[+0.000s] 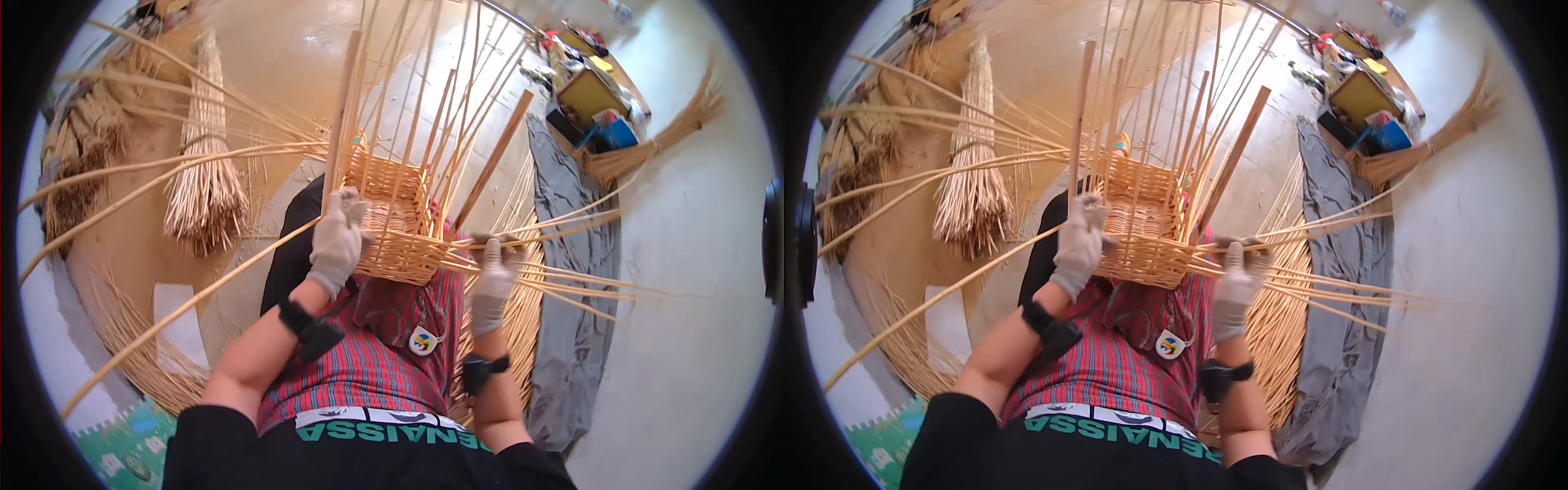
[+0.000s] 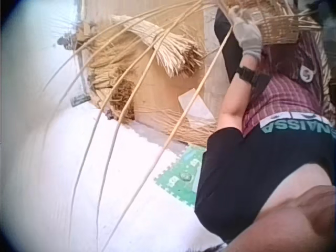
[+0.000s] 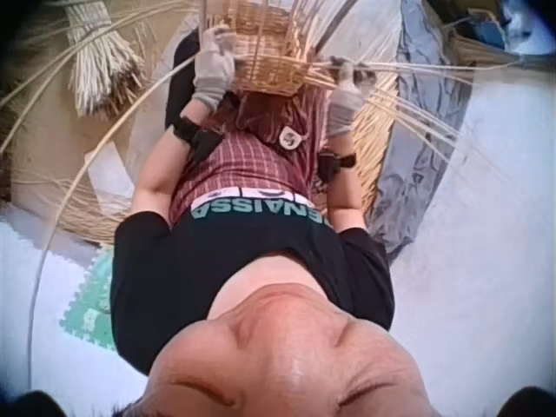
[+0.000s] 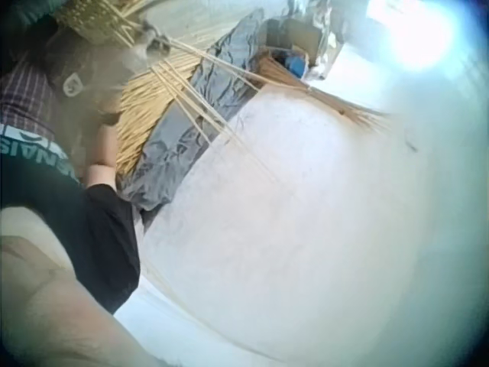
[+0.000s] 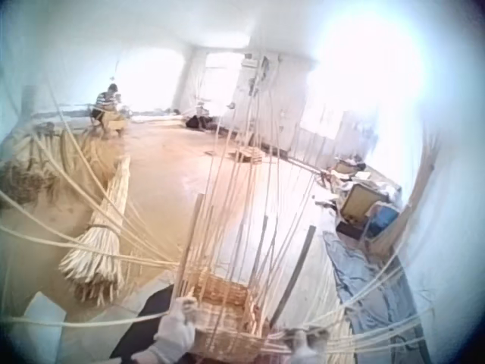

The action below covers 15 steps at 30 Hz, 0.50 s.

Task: Weave a basket using long wooden strips.

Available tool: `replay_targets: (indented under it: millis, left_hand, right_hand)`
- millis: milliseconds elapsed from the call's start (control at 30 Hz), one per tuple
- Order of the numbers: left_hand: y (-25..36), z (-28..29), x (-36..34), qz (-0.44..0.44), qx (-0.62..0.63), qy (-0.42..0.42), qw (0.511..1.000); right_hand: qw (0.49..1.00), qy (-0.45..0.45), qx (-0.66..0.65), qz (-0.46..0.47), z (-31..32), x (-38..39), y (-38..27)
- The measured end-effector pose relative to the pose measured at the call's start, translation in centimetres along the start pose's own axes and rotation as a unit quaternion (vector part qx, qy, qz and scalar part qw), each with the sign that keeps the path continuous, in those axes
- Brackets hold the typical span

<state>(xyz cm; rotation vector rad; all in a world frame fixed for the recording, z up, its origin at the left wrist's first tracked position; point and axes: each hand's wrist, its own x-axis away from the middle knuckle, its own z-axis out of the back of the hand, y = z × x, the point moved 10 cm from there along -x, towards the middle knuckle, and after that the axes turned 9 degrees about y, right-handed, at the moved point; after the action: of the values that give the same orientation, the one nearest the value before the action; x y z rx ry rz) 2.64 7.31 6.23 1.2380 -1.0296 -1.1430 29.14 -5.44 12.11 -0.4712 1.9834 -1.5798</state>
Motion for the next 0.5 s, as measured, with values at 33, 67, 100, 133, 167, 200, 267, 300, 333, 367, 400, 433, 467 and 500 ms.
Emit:
replay_targets:
  millis: [33,67,100,133,167,200,267,300,333,367,400,433,467,500]
  left_hand:
    - [3.8,2.1,0.6,-0.182,0.075,0.110,0.974]
    - [3.9,0.7,0.7,-0.181,0.170,0.073,0.966]
    - [3.6,-0.8,0.9,-0.177,0.185,0.043,0.966]
    - [1.0,-6.1,0.7,-0.073,0.029,-0.112,0.991]
    - [-2.6,-9.8,2.1,0.038,-0.102,-0.263,0.958]
    - [-3.0,-10.5,2.0,0.020,-0.116,-0.255,0.960]
    - [-3.0,-11.8,2.7,-0.095,-0.254,-0.245,0.931]
    - [-2.7,-12.0,2.8,-0.116,-0.241,-0.233,0.935]
    - [-3.2,-11.6,2.7,-0.094,-0.242,-0.210,0.943]
    - [-3.3,-10.9,2.6,-0.076,-0.240,-0.179,0.951]
    - [-2.8,-10.4,2.5,-0.090,-0.226,-0.154,0.958]
    - [-3.2,-10.4,2.7,-0.068,-0.248,-0.166,0.952]
    - [-2.8,-10.3,2.6,-0.074,-0.237,-0.165,0.954]
    - [-2.9,-10.5,2.6,-0.052,-0.210,-0.182,0.959]
  right_hand:
    - [0.995,0.016,-0.093,0.024,1.9,-1.5,0.1]
    - [0.998,0.013,-0.051,0.031,3.3,-2.0,0.7]
    - [1.000,0.009,-0.023,-0.002,4.2,-2.3,1.8]
    - [0.999,0.002,-0.016,-0.033,4.7,-2.5,2.6]
    - [0.995,-0.004,-0.009,-0.097,4.5,-2.6,3.7]
    - [0.998,-0.012,0.008,-0.068,3.5,-2.8,2.7]
    - [0.994,-0.023,0.103,0.029,0.2,-4.0,-0.8]
    - [0.951,-0.059,0.246,0.180,-3.4,-4.8,-4.0]
    - [0.916,-0.094,0.254,0.296,-7.0,-4.6,-6.4]
    - [0.816,-0.109,0.378,0.424,-10.2,-3.9,-7.8]
    - [0.752,-0.110,0.433,0.485,-12.2,-3.7,-8.3]
    - [0.755,-0.112,0.463,0.450,-12.7,-4.6,-7.5]
    - [0.789,-0.074,0.449,0.414,-11.8,-5.1,-7.3]
    - [0.809,-0.038,0.413,0.415,-10.7,-5.0,-7.0]
